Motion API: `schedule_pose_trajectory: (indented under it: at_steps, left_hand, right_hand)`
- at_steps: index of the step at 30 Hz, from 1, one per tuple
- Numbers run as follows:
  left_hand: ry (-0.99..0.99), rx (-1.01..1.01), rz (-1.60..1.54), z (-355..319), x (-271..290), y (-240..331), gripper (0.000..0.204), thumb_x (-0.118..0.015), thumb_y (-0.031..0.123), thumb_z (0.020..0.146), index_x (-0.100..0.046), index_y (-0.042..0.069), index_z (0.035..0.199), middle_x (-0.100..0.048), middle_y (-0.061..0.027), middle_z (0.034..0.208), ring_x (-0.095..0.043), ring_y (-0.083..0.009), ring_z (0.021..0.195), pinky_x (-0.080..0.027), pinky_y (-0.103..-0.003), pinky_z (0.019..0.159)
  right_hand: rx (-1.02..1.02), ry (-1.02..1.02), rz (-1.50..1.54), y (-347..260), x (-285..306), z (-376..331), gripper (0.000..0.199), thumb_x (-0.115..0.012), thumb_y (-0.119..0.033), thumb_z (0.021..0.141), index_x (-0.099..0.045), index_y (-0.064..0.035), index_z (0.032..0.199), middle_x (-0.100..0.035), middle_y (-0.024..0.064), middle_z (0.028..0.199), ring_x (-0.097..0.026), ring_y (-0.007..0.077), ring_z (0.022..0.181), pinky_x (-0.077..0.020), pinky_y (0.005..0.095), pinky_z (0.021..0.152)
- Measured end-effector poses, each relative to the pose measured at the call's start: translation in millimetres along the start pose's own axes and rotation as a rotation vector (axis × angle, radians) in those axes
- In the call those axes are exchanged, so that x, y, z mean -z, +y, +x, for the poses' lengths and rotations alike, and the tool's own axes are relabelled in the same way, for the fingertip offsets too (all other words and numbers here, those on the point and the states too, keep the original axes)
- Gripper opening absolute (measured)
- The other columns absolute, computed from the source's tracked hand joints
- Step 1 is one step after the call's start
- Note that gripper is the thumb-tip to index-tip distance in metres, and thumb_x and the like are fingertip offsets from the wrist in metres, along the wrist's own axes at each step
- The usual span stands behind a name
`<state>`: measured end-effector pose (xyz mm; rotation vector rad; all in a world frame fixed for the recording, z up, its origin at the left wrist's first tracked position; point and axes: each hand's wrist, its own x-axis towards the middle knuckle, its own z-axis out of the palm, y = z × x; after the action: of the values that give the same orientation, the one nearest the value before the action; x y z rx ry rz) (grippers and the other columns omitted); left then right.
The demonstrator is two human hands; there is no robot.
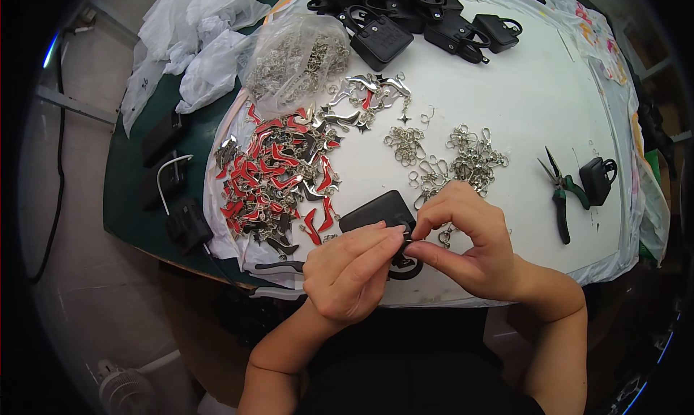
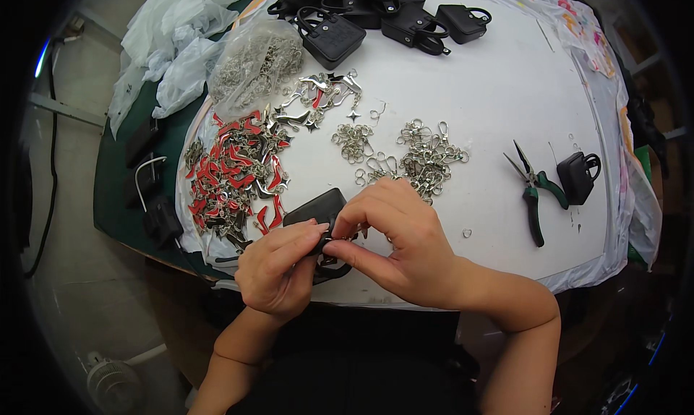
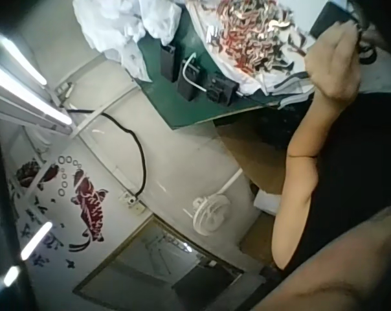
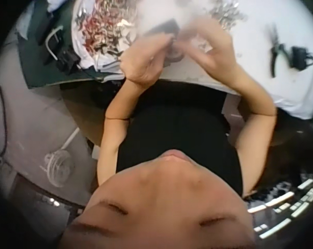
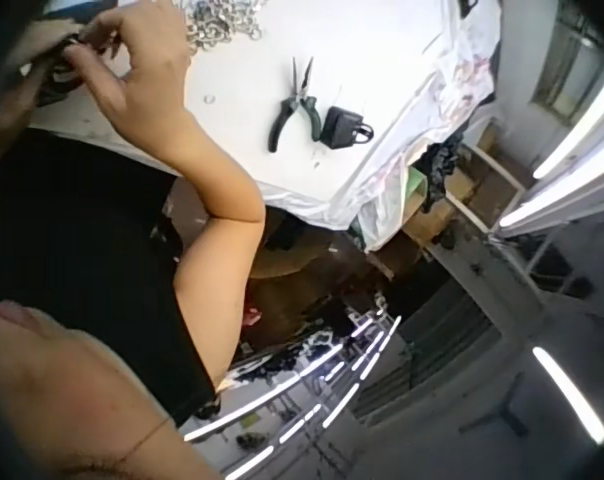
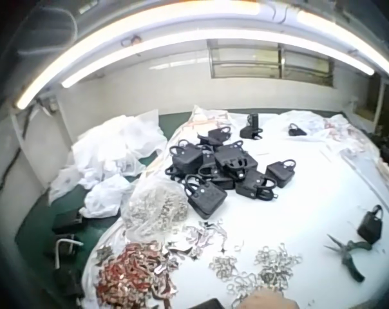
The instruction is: The person attaches metal chains and decorative charms to black pouches by hand and using pliers.
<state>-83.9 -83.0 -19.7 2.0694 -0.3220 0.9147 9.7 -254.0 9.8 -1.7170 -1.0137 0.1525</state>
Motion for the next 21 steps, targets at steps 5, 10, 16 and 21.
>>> schedule_pose_trajectory:
  at_steps: [5,10,16,21]
  left_hand:
    - [-0.015,0.032,-0.044,-4.3,3.8,0.8,0.036,-0.074,-0.012,0.072,-0.069,-0.003,0.106,-0.072,-0.0153,0.092,-0.073,-0.0277,0.078,-0.062,-0.034,0.071]
    - [0.015,0.094,-0.109,-0.4,-2.1,6.3,0.031,-0.074,-0.014,0.074,-0.066,-0.004,0.102,-0.074,-0.0198,0.093,-0.075,-0.029,0.084,-0.061,-0.035,0.077]
    - [0.047,0.025,-0.109,-1.9,-6.7,1.0,0.033,-0.069,-0.014,0.073,-0.069,-0.003,0.104,-0.074,-0.0159,0.094,-0.074,-0.0268,0.08,-0.062,-0.036,0.073]
    - [-0.024,-0.158,-0.047,0.9,-3.5,-5.6,0.027,-0.069,-0.011,0.074,-0.07,-0.003,0.1,-0.074,-0.016,0.093,-0.074,-0.0267,0.081,-0.063,-0.037,0.074]
  right_hand:
    - [-0.174,-0.08,0.176,0.5,-1.5,-2.1,0.015,-0.078,-0.005,0.08,-0.065,-0.0073,0.087,-0.062,0.002,0.08,-0.055,0.0187,0.077,-0.0411,0.0316,0.071]
    - [0.009,0.207,0.045,4.1,-21.5,-16.1,0.015,-0.076,-0.002,0.08,-0.064,-0.005,0.088,-0.062,0.003,0.082,-0.052,0.0209,0.078,-0.0407,0.0321,0.071]
    - [0.176,0.091,-0.322,-9.1,-4.5,-6.5,0.018,-0.076,-0.004,0.075,-0.064,-0.0073,0.088,-0.062,0.0036,0.084,-0.053,0.0225,0.078,-0.0387,0.0345,0.072]
    - [0.102,-0.133,-0.499,-37.5,13.5,0.1,0.017,-0.074,-0.006,0.076,-0.061,-0.0058,0.088,-0.058,0.0055,0.083,-0.053,0.0244,0.078,-0.039,0.0363,0.073]
